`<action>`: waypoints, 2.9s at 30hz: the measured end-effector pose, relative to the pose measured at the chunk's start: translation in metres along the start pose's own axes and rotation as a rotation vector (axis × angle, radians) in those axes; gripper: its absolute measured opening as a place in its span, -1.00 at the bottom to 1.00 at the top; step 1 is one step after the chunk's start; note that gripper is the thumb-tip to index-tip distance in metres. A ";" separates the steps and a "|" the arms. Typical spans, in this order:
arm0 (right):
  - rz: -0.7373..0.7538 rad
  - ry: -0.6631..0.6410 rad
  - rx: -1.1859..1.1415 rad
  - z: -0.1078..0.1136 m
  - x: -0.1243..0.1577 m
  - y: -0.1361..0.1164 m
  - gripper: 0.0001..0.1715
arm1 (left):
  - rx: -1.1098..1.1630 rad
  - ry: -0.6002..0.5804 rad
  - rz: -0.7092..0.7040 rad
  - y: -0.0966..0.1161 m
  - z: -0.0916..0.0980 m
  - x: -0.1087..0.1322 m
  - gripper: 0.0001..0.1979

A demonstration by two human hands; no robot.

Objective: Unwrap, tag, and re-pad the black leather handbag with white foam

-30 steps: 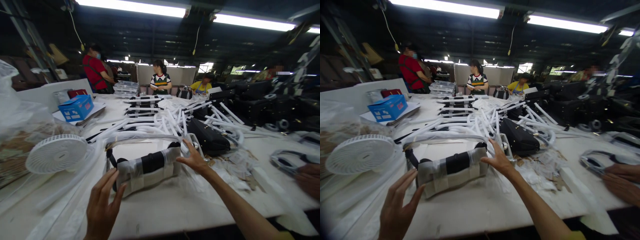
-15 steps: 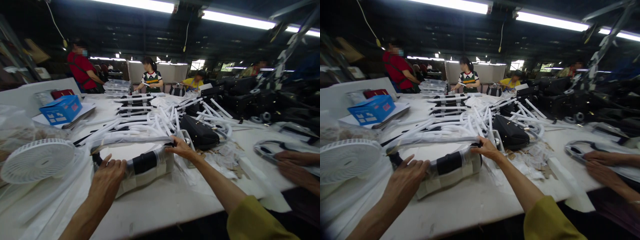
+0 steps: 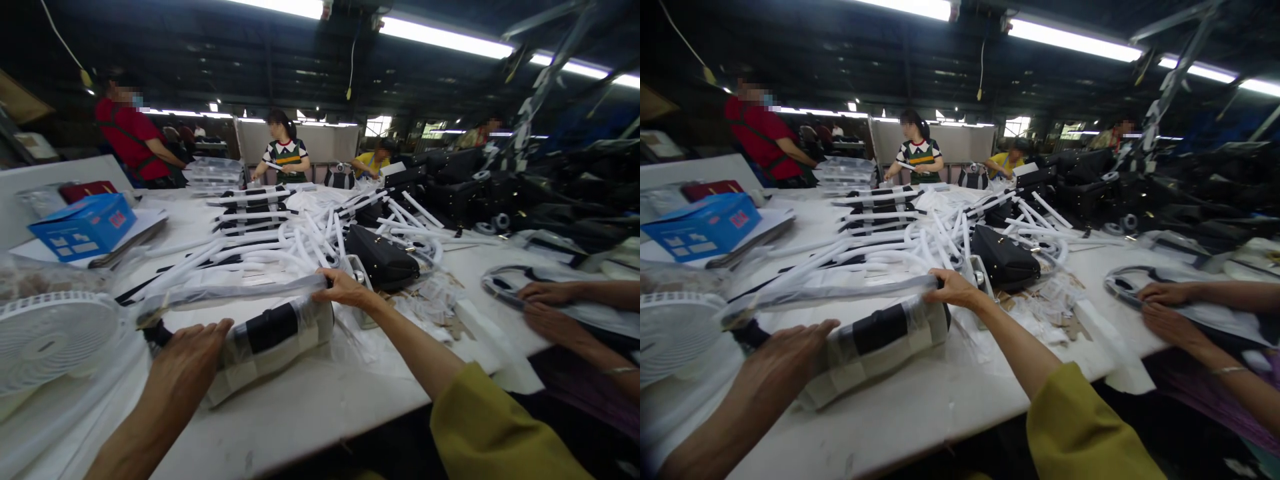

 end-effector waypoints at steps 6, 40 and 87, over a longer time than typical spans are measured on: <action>0.030 0.112 -0.080 -0.002 0.015 -0.001 -0.47 | -0.041 0.029 0.063 0.014 0.018 -0.016 -0.52; -0.049 0.560 -0.216 -0.001 0.031 0.033 -0.21 | 0.644 0.131 0.128 0.101 0.003 -0.101 -0.69; -0.564 0.665 0.309 0.159 0.167 0.084 -0.70 | 0.663 0.566 -0.330 0.142 -0.067 0.050 -0.74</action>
Point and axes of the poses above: each hand's wrist, its own x-axis away from the middle knuckle, its own z-axis out of the back of the hand, y = z × x, the point moved 7 cm from there along -x, towards the middle knuckle
